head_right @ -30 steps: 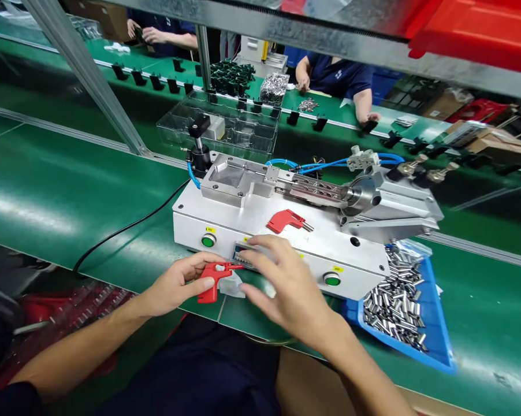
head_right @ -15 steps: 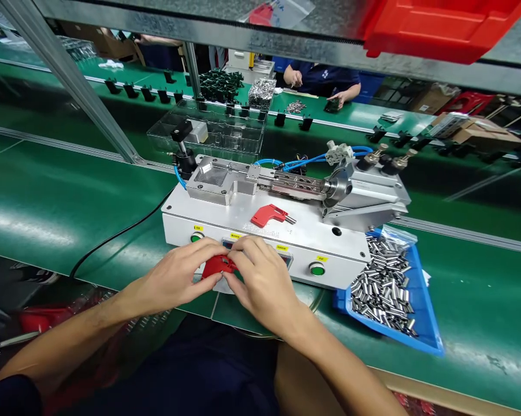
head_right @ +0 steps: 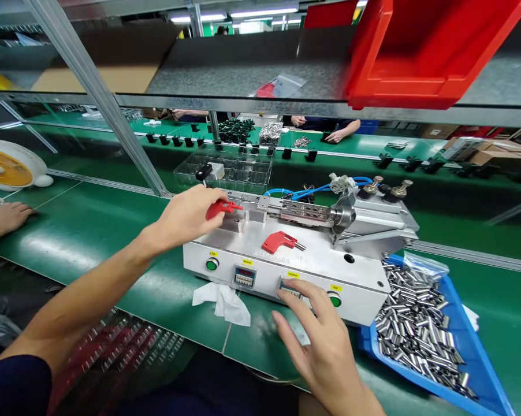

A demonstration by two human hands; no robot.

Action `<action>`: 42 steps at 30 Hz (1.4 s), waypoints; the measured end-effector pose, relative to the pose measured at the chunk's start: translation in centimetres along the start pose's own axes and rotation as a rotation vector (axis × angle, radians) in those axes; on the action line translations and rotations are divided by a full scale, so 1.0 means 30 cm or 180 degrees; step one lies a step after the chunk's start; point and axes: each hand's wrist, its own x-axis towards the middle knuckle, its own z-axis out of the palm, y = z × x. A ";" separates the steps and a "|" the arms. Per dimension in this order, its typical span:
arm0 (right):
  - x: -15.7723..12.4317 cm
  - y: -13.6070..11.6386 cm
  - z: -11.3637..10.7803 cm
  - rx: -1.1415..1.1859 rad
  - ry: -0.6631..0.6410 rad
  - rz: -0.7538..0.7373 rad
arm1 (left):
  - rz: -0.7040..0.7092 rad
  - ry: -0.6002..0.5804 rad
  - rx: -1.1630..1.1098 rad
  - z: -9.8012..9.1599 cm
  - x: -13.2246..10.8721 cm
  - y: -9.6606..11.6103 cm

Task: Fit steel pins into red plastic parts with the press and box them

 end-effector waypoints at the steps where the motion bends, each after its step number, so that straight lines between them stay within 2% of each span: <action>1: -0.017 0.002 -0.006 0.0013 0.0014 0.0016 | -0.0074 -0.0132 0.0098 -0.002 0.044 -0.009; 4: -0.071 -0.001 -0.024 0.0034 -0.0037 0.0104 | -0.0104 -0.0493 0.0275 0.014 0.139 -0.013; 7: -0.126 -0.004 -0.038 0.0041 -0.0052 0.0239 | -0.0012 -0.0621 0.0348 0.040 0.170 -0.001; 11: -0.165 0.008 -0.038 0.0139 -0.0009 0.0412 | -0.0019 -0.0606 0.0442 0.056 0.158 0.019; 17: -0.156 0.022 -0.026 0.0383 0.0030 0.0569 | -0.0077 -0.0477 0.0623 0.060 0.137 0.029; 24: -0.151 0.032 -0.025 0.0497 0.0012 0.0714 | -0.0126 -0.0391 0.0442 0.067 0.137 0.026; 38: -0.139 0.028 -0.009 0.0562 -0.0004 0.0739 | 0.0024 -0.0414 0.0497 0.090 0.141 0.005; 42: -0.127 0.012 -0.008 0.0627 -0.0006 0.0659 | 0.0191 -0.0378 0.0519 0.083 0.156 -0.003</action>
